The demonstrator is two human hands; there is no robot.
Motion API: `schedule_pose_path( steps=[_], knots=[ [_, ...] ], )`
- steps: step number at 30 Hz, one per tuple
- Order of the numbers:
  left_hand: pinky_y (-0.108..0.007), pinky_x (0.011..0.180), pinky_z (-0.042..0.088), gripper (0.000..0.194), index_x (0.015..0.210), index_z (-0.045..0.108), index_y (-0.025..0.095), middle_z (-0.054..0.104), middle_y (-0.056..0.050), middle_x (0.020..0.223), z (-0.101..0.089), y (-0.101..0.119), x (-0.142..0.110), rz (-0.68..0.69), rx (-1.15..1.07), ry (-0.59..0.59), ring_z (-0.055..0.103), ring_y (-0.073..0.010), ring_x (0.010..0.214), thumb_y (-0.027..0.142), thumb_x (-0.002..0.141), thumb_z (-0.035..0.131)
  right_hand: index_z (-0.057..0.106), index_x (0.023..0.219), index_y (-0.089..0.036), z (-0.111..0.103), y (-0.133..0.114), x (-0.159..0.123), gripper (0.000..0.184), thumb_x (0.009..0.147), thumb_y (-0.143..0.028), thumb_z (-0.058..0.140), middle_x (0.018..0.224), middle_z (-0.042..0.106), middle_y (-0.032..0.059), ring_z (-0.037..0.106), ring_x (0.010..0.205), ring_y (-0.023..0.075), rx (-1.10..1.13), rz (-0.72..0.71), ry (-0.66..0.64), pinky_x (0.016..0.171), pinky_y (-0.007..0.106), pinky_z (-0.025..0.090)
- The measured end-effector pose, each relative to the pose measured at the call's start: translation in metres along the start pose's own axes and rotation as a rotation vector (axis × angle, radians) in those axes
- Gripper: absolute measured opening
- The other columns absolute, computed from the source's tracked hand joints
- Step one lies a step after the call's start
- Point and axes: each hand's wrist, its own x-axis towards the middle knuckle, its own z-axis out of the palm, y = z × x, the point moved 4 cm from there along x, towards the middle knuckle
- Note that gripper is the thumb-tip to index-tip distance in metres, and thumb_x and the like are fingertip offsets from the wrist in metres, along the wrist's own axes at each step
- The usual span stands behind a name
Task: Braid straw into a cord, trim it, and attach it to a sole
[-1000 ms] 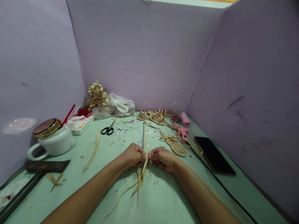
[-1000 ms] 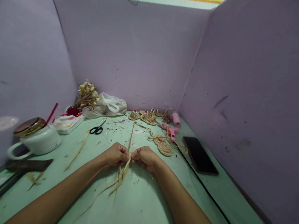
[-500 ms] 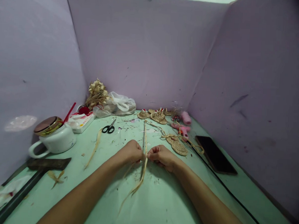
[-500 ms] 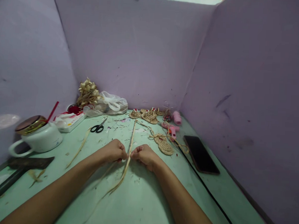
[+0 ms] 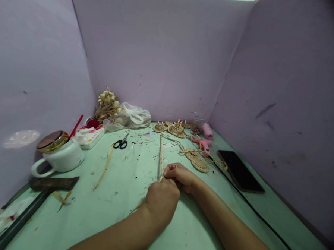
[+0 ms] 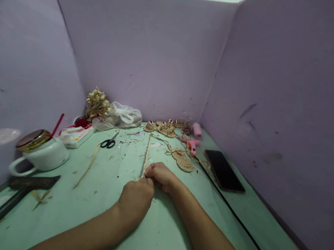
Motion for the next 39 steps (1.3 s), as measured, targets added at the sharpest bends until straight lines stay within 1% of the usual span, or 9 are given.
schedule_pose_path(
  steps=[5, 10, 12, 14, 18, 20, 24, 27, 39],
  knots=[
    [-0.028, 0.053, 0.043, 0.027, 0.084, 0.064, 0.007, 0.064, -0.015, 0.073, -0.001, 0.005, -0.003, 0.114, 0.004, -0.018, 0.061, -0.0225, 0.066, 0.003, 0.071, 0.040, 0.048, 0.056, -0.016, 0.001, -0.001, -0.006, 0.008, 0.055, -0.015, 0.056, 0.045, 0.049, -0.0050, 0.033, 0.036, 0.0041, 0.026, -0.042, -0.010, 0.037, 0.019, 0.019],
    [-0.030, 0.056, 0.040, 0.026, 0.075, 0.062, 0.011, 0.061, -0.012, 0.070, -0.039, -0.039, 0.010, -0.283, -0.406, 0.289, 0.058, -0.0206, 0.063, 0.024, 0.077, 0.040, 0.048, 0.053, -0.015, -0.003, -0.003, -0.007, 0.008, 0.053, -0.013, 0.056, 0.037, 0.037, -0.0084, 0.026, 0.033, 0.0025, 0.052, -0.080, -0.056, 0.036, 0.019, 0.011],
    [-0.025, 0.048, 0.037, 0.018, 0.068, 0.060, 0.010, 0.056, -0.006, 0.056, -0.026, -0.053, 0.020, -0.449, -0.855, -0.013, 0.052, -0.0136, 0.049, 0.019, 0.071, 0.045, 0.050, 0.053, -0.014, -0.004, -0.003, -0.007, 0.009, 0.054, -0.015, 0.058, 0.036, 0.038, -0.0082, 0.025, 0.032, 0.0022, 0.057, -0.080, -0.090, 0.035, 0.019, 0.010],
    [-0.022, 0.040, 0.032, 0.015, 0.064, 0.059, 0.010, 0.050, -0.002, 0.047, -0.015, -0.055, 0.027, -0.466, -1.031, -0.216, 0.044, -0.0097, 0.038, 0.016, 0.067, 0.045, 0.051, 0.055, -0.013, -0.005, -0.003, -0.007, 0.011, 0.055, -0.018, 0.060, 0.039, 0.043, -0.0061, 0.029, 0.033, 0.0026, 0.069, -0.079, -0.117, 0.036, 0.019, 0.012],
    [-0.020, 0.039, 0.033, 0.015, 0.071, 0.056, 0.010, 0.054, -0.001, 0.051, 0.003, -0.056, 0.031, -0.467, -1.132, -0.333, 0.046, -0.0091, 0.038, 0.009, 0.059, 0.047, 0.052, 0.059, -0.013, -0.006, -0.003, -0.007, 0.012, 0.056, -0.020, 0.062, 0.047, 0.052, -0.0033, 0.037, 0.037, 0.0038, 0.095, -0.083, -0.142, 0.036, 0.018, 0.015],
    [-0.021, 0.040, 0.031, 0.017, 0.072, 0.056, 0.012, 0.052, 0.000, 0.048, 0.004, -0.058, 0.029, -0.465, -1.053, -0.281, 0.046, -0.0102, 0.039, 0.011, 0.056, 0.051, 0.052, 0.060, -0.013, -0.007, -0.002, -0.005, 0.012, 0.057, -0.019, 0.062, 0.046, 0.050, -0.0046, 0.034, 0.035, 0.0030, 0.101, -0.081, -0.140, 0.036, 0.018, 0.014],
    [-0.022, 0.047, 0.029, 0.015, 0.057, 0.058, 0.016, 0.055, -0.001, 0.053, -0.012, -0.059, 0.020, -0.339, -0.529, -0.057, 0.050, -0.0129, 0.052, 0.030, 0.056, 0.060, 0.052, 0.060, -0.013, -0.009, 0.000, -0.003, 0.011, 0.059, -0.019, 0.061, 0.045, 0.049, -0.0054, 0.030, 0.033, 0.0022, 0.106, -0.069, -0.134, 0.035, 0.018, 0.014],
    [-0.024, 0.050, 0.029, 0.015, 0.060, 0.062, 0.018, 0.060, -0.004, 0.060, -0.015, -0.054, 0.012, -0.301, -0.314, -0.035, 0.053, -0.0157, 0.059, 0.030, 0.062, 0.053, 0.053, 0.061, -0.013, -0.008, 0.000, -0.002, 0.011, 0.060, -0.020, 0.061, 0.046, 0.048, -0.0055, 0.030, 0.033, 0.0020, 0.106, -0.067, -0.136, 0.034, 0.018, 0.013],
    [-0.024, 0.047, 0.023, 0.019, 0.057, 0.060, 0.016, 0.058, -0.006, 0.057, -0.007, -0.052, 0.011, -0.278, -0.301, -0.026, 0.050, -0.0145, 0.052, 0.024, 0.066, 0.046, 0.054, 0.063, -0.012, -0.008, -0.003, -0.007, 0.015, 0.057, -0.020, 0.066, 0.050, 0.054, -0.0035, 0.031, 0.035, 0.0018, 0.103, -0.065, -0.112, 0.035, 0.018, 0.014]
  ],
)
